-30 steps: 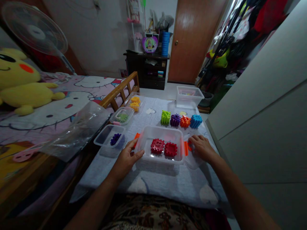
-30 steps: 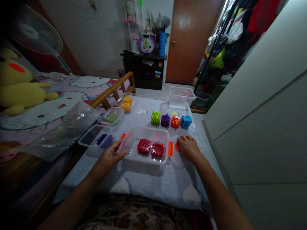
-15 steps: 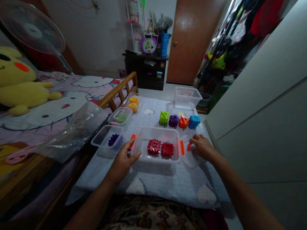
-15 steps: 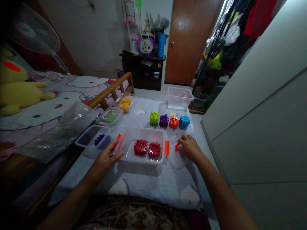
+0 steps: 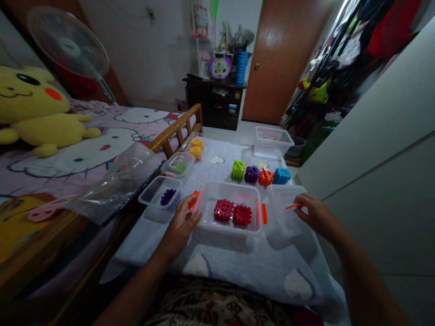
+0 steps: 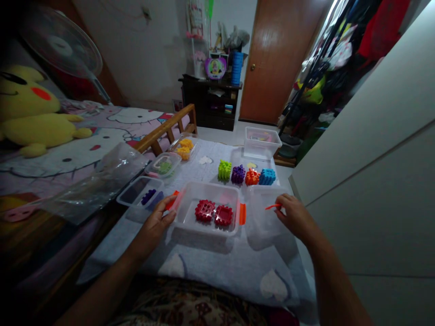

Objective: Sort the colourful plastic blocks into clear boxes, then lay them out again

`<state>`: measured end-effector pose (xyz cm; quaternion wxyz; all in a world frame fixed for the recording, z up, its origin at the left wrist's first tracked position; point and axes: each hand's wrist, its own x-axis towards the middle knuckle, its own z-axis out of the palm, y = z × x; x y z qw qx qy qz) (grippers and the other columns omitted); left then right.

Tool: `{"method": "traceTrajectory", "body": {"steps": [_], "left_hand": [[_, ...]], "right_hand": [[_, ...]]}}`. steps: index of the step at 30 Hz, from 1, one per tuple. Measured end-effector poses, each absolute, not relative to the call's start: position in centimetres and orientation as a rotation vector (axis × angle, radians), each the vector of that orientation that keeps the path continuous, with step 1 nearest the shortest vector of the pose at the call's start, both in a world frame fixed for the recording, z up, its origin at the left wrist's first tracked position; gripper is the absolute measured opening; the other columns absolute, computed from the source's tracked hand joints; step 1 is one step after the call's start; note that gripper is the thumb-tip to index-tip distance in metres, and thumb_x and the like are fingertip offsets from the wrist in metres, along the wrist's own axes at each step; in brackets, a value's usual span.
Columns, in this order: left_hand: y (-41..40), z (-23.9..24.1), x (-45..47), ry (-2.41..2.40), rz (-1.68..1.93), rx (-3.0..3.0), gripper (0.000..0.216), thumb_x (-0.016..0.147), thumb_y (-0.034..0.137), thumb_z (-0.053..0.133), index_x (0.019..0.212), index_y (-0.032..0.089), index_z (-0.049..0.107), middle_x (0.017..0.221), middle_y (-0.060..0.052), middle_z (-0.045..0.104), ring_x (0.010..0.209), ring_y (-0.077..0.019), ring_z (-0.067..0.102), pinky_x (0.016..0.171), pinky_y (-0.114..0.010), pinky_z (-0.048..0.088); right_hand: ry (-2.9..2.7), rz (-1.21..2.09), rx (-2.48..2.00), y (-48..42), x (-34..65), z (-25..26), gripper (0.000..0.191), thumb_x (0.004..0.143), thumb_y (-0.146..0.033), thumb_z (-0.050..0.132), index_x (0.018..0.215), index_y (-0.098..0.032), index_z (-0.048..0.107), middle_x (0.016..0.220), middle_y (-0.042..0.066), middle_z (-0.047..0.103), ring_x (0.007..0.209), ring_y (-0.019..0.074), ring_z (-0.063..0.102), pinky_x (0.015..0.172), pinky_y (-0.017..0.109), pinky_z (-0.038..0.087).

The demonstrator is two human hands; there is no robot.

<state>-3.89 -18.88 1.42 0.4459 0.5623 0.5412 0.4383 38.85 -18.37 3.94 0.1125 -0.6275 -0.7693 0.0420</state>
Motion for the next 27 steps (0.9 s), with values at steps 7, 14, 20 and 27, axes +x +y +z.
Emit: {"method": "traceTrajectory", "body": {"steps": [7,14,20,27], "left_hand": [[-19.0,1.6,-3.6,1.308,1.125,1.262,0.058,0.091,0.057,0.053,0.133,0.019,0.057,0.146,-0.011,0.051,0.14,-0.0276,0.041,0.12,-0.041,0.024],[-19.3,2.4,-3.2,1.299,1.177,1.067,0.058,0.091,0.063,0.049,0.132,0.023,0.06,0.145,-0.009,0.055,0.134,-0.0286,0.049,0.107,-0.038,0.043],[-19.1,2.3,-3.5,1.261,1.17,1.034,0.058,0.092,0.063,0.046,0.131,0.023,0.06,0.143,-0.01,0.056,0.125,-0.0278,0.056,0.098,-0.037,0.049],[-19.2,2.7,-3.3,1.258,1.183,1.003,0.056,0.091,0.062,0.05,0.128,0.022,0.062,0.141,-0.009,0.058,0.128,-0.0286,0.054,0.095,-0.035,0.05]], "right_hand": [[-2.049,0.175,-1.82,-19.8,37.3,9.8,0.015,0.082,-0.037,0.054,0.084,-0.025,0.063,0.084,0.006,0.068,0.072,0.0217,0.063,0.065,0.034,0.048],[-2.205,0.202,-1.638,-18.4,26.8,11.7,0.01,0.086,-0.029,0.056,0.084,-0.022,0.062,0.083,0.005,0.068,0.073,0.0185,0.061,0.068,0.03,0.042],[-2.403,0.225,-1.545,-16.9,21.2,10.2,0.004,0.085,-0.016,0.058,0.087,-0.019,0.061,0.089,0.006,0.069,0.082,0.0185,0.061,0.072,0.029,0.037],[-2.589,0.207,-1.654,-15.4,18.9,10.3,0.017,0.083,-0.013,0.057,0.097,-0.018,0.065,0.098,0.008,0.071,0.087,0.0191,0.064,0.074,0.029,0.04]]}}
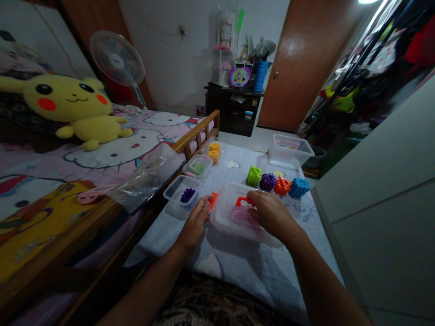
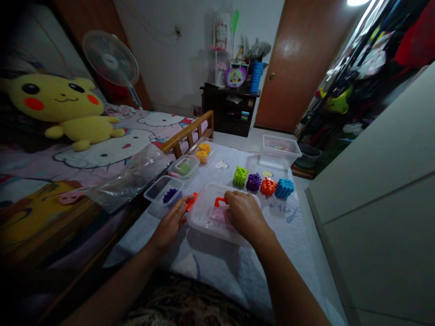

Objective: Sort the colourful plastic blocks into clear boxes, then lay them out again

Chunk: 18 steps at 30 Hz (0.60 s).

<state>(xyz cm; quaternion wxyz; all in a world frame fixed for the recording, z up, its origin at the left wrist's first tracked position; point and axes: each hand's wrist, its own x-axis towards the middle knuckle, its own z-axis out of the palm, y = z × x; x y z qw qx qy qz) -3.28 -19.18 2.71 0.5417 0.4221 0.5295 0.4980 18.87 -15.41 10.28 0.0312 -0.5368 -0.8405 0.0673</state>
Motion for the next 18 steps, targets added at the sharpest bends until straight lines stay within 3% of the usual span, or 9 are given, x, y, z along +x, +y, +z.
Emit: {"method": "traceTrajectory", "body": {"steps": [7,13,18], "left_hand": [[-18.9,2.3,-3.1,1.168,1.191,0.94,0.055,0.089,0.059,0.056,0.128,0.02,0.058,0.136,-0.011,0.061,0.119,-0.0274,0.061,0.096,-0.037,0.05],[-18.5,2.0,-3.0,1.103,1.205,0.956,0.055,0.084,0.05,0.066,0.127,0.017,0.055,0.138,-0.013,0.059,0.127,-0.0285,0.056,0.105,-0.039,0.044],[-18.3,2.1,-3.2,1.141,1.179,0.945,0.066,0.082,0.049,0.065,0.136,0.018,0.045,0.137,-0.015,0.059,0.119,-0.0279,0.061,0.1,-0.039,0.048]], "right_hand": [[-2.663,0.163,-1.712,-15.3,17.4,10.8,0.021,0.089,-0.013,0.052,0.104,-0.017,0.065,0.103,0.01,0.072,0.091,0.0208,0.066,0.077,0.031,0.042],[-2.641,0.091,-1.73,-15.6,16.7,10.4,0.019,0.092,-0.016,0.05,0.101,-0.018,0.066,0.1,0.011,0.072,0.093,0.0222,0.063,0.079,0.032,0.041],[-2.484,0.223,-1.593,-16.0,18.0,9.8,0.022,0.088,-0.018,0.056,0.108,-0.019,0.064,0.105,0.011,0.069,0.099,0.025,0.06,0.087,0.037,0.044]]}}
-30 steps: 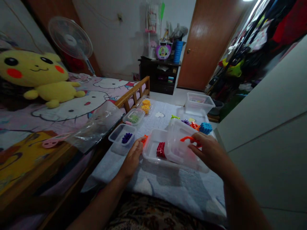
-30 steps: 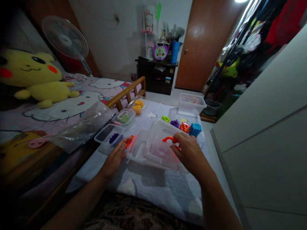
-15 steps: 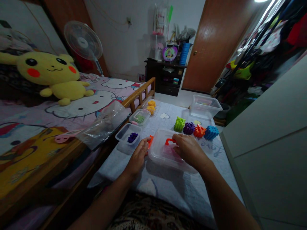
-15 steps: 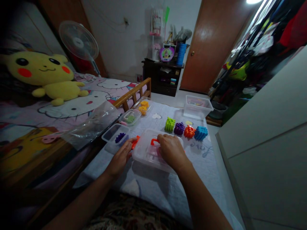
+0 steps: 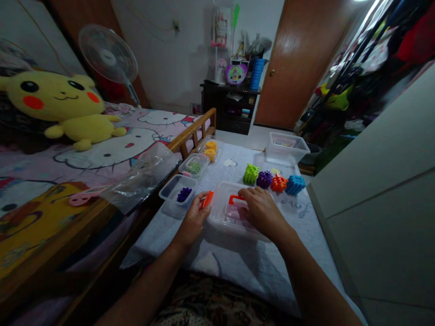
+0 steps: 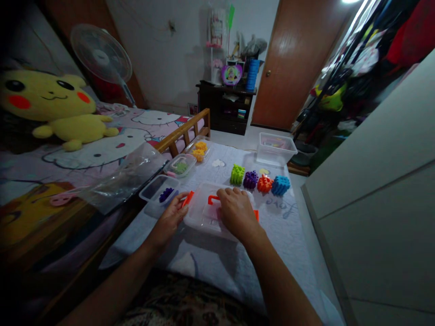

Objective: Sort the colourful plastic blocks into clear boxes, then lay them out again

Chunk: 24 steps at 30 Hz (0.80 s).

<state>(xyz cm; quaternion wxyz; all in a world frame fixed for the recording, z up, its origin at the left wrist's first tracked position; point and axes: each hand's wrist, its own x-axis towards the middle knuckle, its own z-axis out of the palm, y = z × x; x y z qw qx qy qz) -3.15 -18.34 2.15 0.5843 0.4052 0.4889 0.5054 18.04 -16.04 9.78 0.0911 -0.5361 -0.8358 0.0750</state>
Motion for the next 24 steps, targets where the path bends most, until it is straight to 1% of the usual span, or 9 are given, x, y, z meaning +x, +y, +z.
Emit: {"method": "traceTrajectory", "body": {"steps": [3,4,7,9,11,13,15,18,24], "left_hand": [[-18.4,2.2,-3.2,1.209,1.175,0.886,0.078,0.08,0.048,0.068,0.145,0.018,0.036,0.136,-0.015,0.06,0.117,-0.027,0.063,0.098,-0.038,0.05],[-18.5,2.2,-3.2,1.219,1.18,0.858,0.079,0.079,0.047,0.069,0.146,0.018,0.037,0.135,-0.014,0.06,0.118,-0.0269,0.063,0.099,-0.038,0.049],[-18.6,2.3,-2.8,1.127,1.17,0.77,0.073,0.078,0.046,0.071,0.14,0.016,0.048,0.13,-0.013,0.064,0.119,-0.0285,0.063,0.101,-0.039,0.049],[-18.5,2.3,-2.4,1.023,1.152,0.708,0.067,0.078,0.044,0.071,0.136,0.014,0.053,0.124,-0.013,0.069,0.115,-0.0296,0.065,0.1,-0.041,0.051],[-18.5,2.1,-2.0,0.968,1.151,0.65,0.064,0.08,0.041,0.07,0.136,0.014,0.055,0.119,-0.013,0.071,0.112,-0.0294,0.067,0.099,-0.042,0.052],[-18.4,2.0,-1.6,0.961,1.165,0.614,0.062,0.081,0.038,0.069,0.137,0.014,0.055,0.119,-0.012,0.072,0.111,-0.0287,0.067,0.099,-0.041,0.053],[-18.4,2.0,-1.4,0.981,1.179,0.619,0.061,0.082,0.037,0.067,0.138,0.015,0.055,0.121,-0.011,0.071,0.113,-0.0285,0.067,0.1,-0.041,0.053],[-18.4,2.2,-1.3,1.031,1.201,0.686,0.063,0.083,0.039,0.067,0.141,0.018,0.053,0.129,-0.01,0.068,0.119,-0.0288,0.064,0.102,-0.041,0.051],[-18.5,1.6,-1.4,1.139,1.246,0.93,0.062,0.09,0.046,0.06,0.145,0.022,0.048,0.149,-0.009,0.052,0.137,-0.0271,0.049,0.115,-0.038,0.039]], "right_hand": [[-2.07,0.315,-1.463,-16.6,20.9,8.7,0.03,0.088,-0.029,0.058,0.117,-0.021,0.06,0.114,0.011,0.066,0.105,0.0257,0.059,0.094,0.042,0.046],[-1.89,0.316,-1.463,-16.9,22.0,8.0,0.032,0.088,-0.034,0.057,0.118,-0.021,0.059,0.116,0.011,0.065,0.106,0.026,0.059,0.095,0.044,0.046],[-1.392,0.383,-1.578,-18.0,25.0,5.2,0.041,0.088,-0.047,0.056,0.121,-0.022,0.056,0.121,0.012,0.061,0.11,0.0269,0.058,0.096,0.046,0.048],[-1.11,0.539,-1.615,-18.9,25.8,2.9,0.047,0.088,-0.053,0.054,0.124,-0.022,0.054,0.126,0.012,0.06,0.118,0.0271,0.057,0.1,0.046,0.047],[-0.892,0.78,-1.567,-19.7,25.6,1.1,0.053,0.085,-0.056,0.056,0.127,-0.023,0.051,0.132,0.01,0.058,0.125,0.0267,0.055,0.104,0.044,0.047],[-0.725,1.018,-1.484,-20.4,24.7,-0.1,0.06,0.082,-0.056,0.06,0.131,-0.024,0.047,0.137,0.01,0.055,0.126,0.0265,0.056,0.104,0.043,0.048],[-0.614,1.18,-1.371,-20.8,23.5,-0.5,0.07,0.078,-0.055,0.064,0.136,-0.024,0.041,0.14,0.011,0.054,0.124,0.0274,0.058,0.102,0.043,0.051],[-0.586,1.255,-1.243,-21.1,22.3,-0.3,0.079,0.075,-0.053,0.069,0.141,-0.023,0.036,0.141,0.012,0.054,0.123,0.029,0.059,0.099,0.044,0.053],[-0.766,1.12,-1.345,-21.0,22.1,0.3,0.076,0.079,-0.048,0.068,0.145,-0.025,0.039,0.153,0.008,0.045,0.134,0.0279,0.05,0.108,0.044,0.046]]}}
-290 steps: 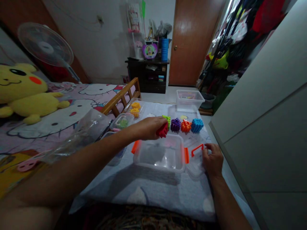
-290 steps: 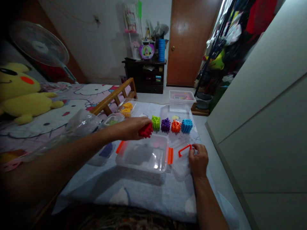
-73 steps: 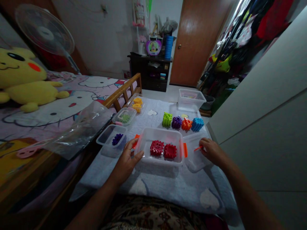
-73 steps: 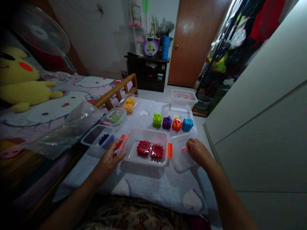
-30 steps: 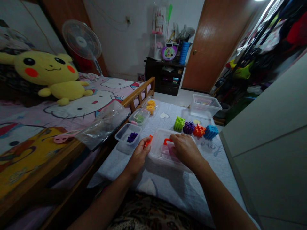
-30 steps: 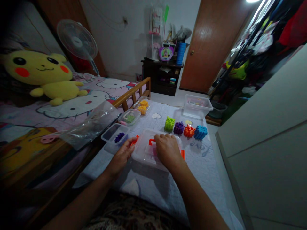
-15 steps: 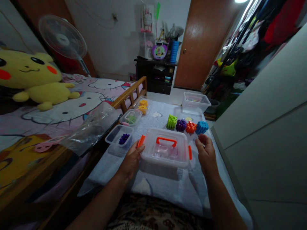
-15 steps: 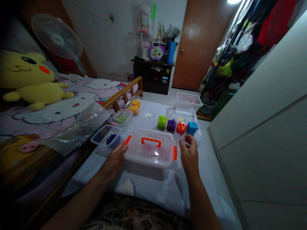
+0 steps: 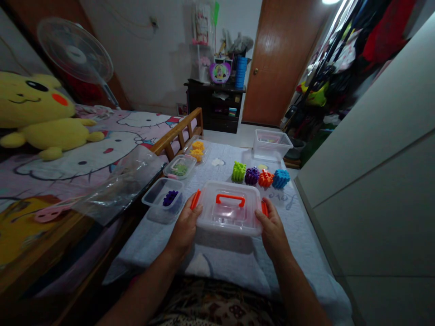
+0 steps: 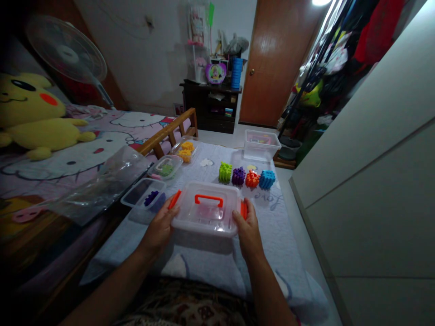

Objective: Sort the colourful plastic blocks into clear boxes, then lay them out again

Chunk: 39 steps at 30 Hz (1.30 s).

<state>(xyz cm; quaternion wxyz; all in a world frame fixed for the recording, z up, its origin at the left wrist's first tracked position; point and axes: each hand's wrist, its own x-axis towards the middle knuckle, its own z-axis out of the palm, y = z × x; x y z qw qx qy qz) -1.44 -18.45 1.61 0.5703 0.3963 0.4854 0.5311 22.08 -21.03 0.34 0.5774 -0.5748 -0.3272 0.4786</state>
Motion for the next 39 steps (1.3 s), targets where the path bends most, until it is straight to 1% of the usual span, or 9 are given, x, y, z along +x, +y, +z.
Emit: {"method": "traceTrajectory", "body": {"steps": [3,8,12,20,28,32,35,37,39], "left_hand": [[-18.5,1.4,-1.3,1.255,1.242,1.034,0.061,0.092,0.046,0.056,0.147,0.022,0.045,0.155,-0.009,0.045,0.143,-0.0256,0.041,0.119,-0.037,0.032],[-18.5,1.9,-1.0,1.345,1.233,1.1,0.058,0.096,0.042,0.05,0.149,0.02,0.042,0.156,-0.011,0.042,0.146,-0.0247,0.036,0.122,-0.039,0.027],[-18.4,2.2,-0.9,1.36,1.21,1.163,0.059,0.097,0.041,0.047,0.15,0.017,0.04,0.157,-0.012,0.041,0.146,-0.0243,0.035,0.123,-0.038,0.025],[-18.2,2.2,-1.2,1.411,1.157,1.323,0.056,0.099,0.04,0.042,0.149,0.016,0.041,0.156,-0.011,0.043,0.146,-0.0232,0.036,0.123,-0.038,0.023],[-18.2,2.5,-1.2,1.508,1.085,1.543,0.057,0.098,0.035,0.036,0.149,0.009,0.041,0.155,-0.015,0.043,0.145,-0.0233,0.037,0.125,-0.041,0.021],[-18.2,2.7,-1.0,1.522,1.068,1.596,0.057,0.097,0.033,0.036,0.148,0.009,0.042,0.154,-0.015,0.044,0.145,-0.0233,0.039,0.125,-0.042,0.022],[-18.1,2.9,-1.3,1.486,1.076,1.551,0.056,0.096,0.035,0.039,0.146,0.011,0.044,0.154,-0.015,0.044,0.145,-0.0242,0.038,0.124,-0.043,0.021],[-17.8,3.0,-1.7,1.427,1.081,1.449,0.055,0.094,0.036,0.044,0.144,0.013,0.047,0.152,-0.014,0.047,0.142,-0.0253,0.041,0.122,-0.043,0.026],[-17.3,3.1,-2.2,1.392,1.095,1.283,0.055,0.092,0.038,0.048,0.141,0.014,0.047,0.148,-0.015,0.051,0.137,-0.0264,0.048,0.116,-0.043,0.035]], "right_hand": [[-0.888,1.03,-1.421,-21.0,22.4,0.4,0.073,0.082,-0.046,0.063,0.148,-0.024,0.039,0.154,0.008,0.044,0.138,0.0271,0.046,0.113,0.044,0.041],[-1.113,0.844,-1.583,-20.6,22.6,0.7,0.07,0.083,-0.041,0.056,0.148,-0.019,0.043,0.152,0.01,0.047,0.141,0.0286,0.043,0.118,0.047,0.033],[-1.249,0.744,-1.642,-20.4,22.5,1.1,0.073,0.083,-0.035,0.049,0.153,-0.015,0.037,0.156,0.011,0.041,0.145,0.0273,0.036,0.123,0.046,0.024],[-1.526,0.688,-1.626,-19.9,22.9,1.8,0.08,0.082,-0.022,0.043,0.159,-0.014,0.02,0.164,0.009,0.026,0.151,0.0227,0.023,0.126,0.045,0.016],[-1.642,0.619,-1.571,-19.4,22.6,1.4,0.083,0.078,-0.013,0.04,0.158,-0.012,0.019,0.165,0.011,0.02,0.153,0.0235,0.016,0.126,0.048,0.013],[-1.626,0.654,-1.549,-19.4,22.4,1.5,0.082,0.079,-0.015,0.04,0.158,-0.011,0.02,0.166,0.011,0.018,0.154,0.0235,0.013,0.126,0.048,0.012],[-1.551,0.745,-1.549,-19.6,22.4,2.1,0.08,0.081,-0.021,0.044,0.157,-0.013,0.022,0.165,0.011,0.022,0.153,0.0236,0.017,0.126,0.046,0.012],[-1.433,0.856,-1.532,-19.7,22.8,2.4,0.08,0.083,-0.029,0.05,0.158,-0.017,0.021,0.164,0.011,0.024,0.152,0.0238,0.022,0.125,0.046,0.016],[-1.25,0.956,-1.5,-19.9,23.5,2.7,0.083,0.083,-0.039,0.055,0.157,-0.021,0.022,0.163,0.01,0.026,0.15,0.0251,0.028,0.122,0.047,0.024]]}}
